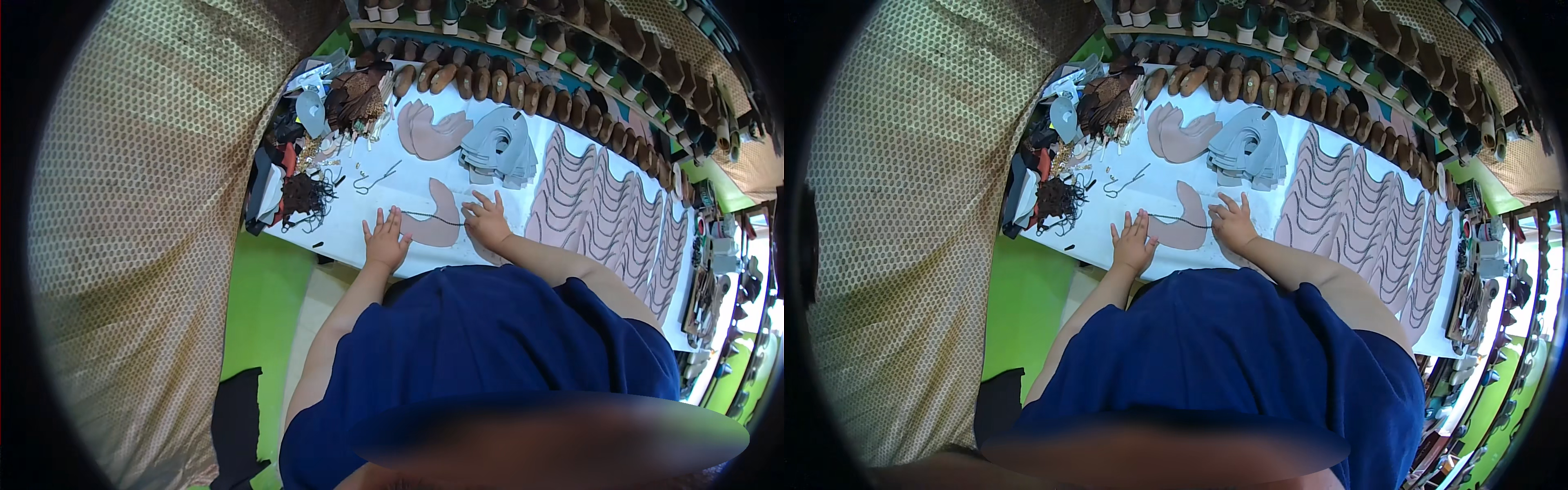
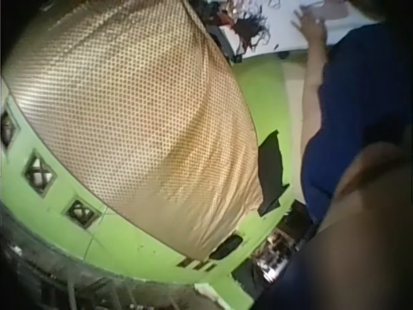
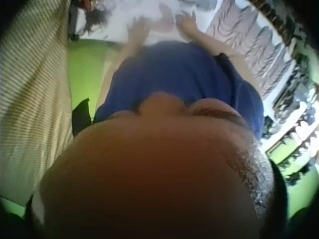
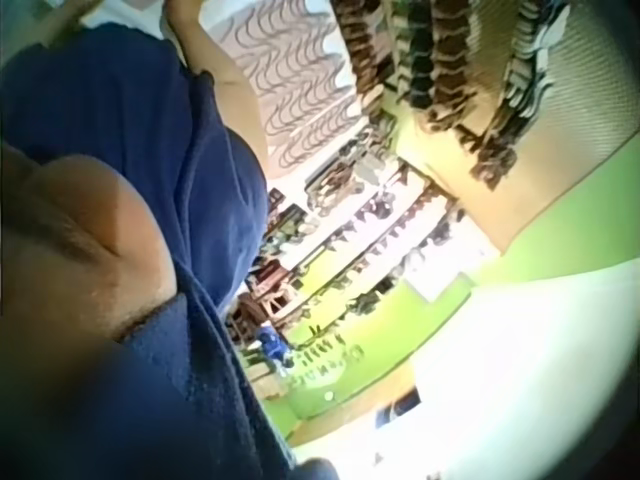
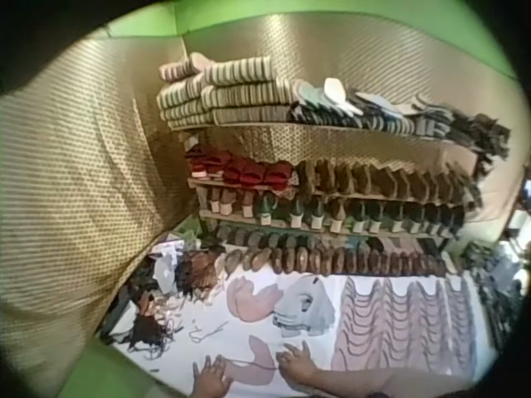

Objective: Manually stitching and preparing shoe upper components at a workbench.

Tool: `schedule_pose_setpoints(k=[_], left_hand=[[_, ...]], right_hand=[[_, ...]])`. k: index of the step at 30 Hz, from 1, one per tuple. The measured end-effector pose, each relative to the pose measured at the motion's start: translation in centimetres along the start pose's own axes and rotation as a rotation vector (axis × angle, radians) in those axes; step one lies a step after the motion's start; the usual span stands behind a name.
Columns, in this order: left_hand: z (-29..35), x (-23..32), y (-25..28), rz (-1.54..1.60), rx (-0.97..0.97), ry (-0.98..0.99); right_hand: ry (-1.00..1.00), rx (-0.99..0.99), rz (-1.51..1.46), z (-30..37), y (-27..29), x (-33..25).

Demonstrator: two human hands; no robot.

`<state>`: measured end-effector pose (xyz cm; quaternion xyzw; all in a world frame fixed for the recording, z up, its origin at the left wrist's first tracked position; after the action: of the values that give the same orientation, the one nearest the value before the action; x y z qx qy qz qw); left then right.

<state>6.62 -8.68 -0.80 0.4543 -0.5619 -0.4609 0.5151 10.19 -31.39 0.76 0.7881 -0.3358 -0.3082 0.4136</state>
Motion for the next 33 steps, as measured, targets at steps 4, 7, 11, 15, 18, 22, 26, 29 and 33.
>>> schedule_pose_setpoints(k=[4, 7, 11, 15, 18, 22, 26, 29, 33], left_hand=[[0.1, -0.1, -0.3, -0.007, -0.022, 0.001], [0.2, -0.1, -0.5, -0.004, -0.033, -0.003], [0.1, -0.1, -0.7, -0.054, -0.040, -0.001], [0.2, -0.2, -0.6, -0.057, -0.039, 0.008], [0.2, -0.1, -0.3, -0.058, -0.041, 0.011], [0.1, 0.1, 0.1, -0.068, -0.040, 0.011], [0.1, 0.1, 0.0, -0.099, -0.043, 0.009], [-0.2, 0.9, 0.3, -0.111, 0.036, -0.044], [-0.1, 0.9, 0.0, -0.115, 0.053, -0.030]], right_hand=[[0.104, -0.006, -0.019, -0.1, 0.0, -1.2], [0.103, -0.026, -0.047, -0.3, 0.5, -1.3], [0.101, -0.125, -0.092, -0.6, 1.3, -1.9], [0.093, -0.223, -0.130, -0.7, 2.1, -3.5], [0.139, -0.153, -0.198, -0.6, 2.4, -4.7], [0.133, -0.248, -0.213, -0.5, 2.2, -5.5], [0.126, -0.295, -0.181, 0.0, 0.9, -5.3], [0.152, -0.222, -0.146, 0.3, 0.8, -4.7], [0.385, -0.052, -0.132, 1.5, 0.8, -5.2]])
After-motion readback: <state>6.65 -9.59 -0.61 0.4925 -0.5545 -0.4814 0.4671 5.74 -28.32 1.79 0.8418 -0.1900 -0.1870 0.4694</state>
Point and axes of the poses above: each hand's wrist, its own z-axis away from the middle knuckle, its own y-axis out of the back of the hand, x = y × z, the point moved 10 cm from there along -z, towards the middle knuckle, and after that the axes turned 15 degrees about x, right-handed, at the moved point
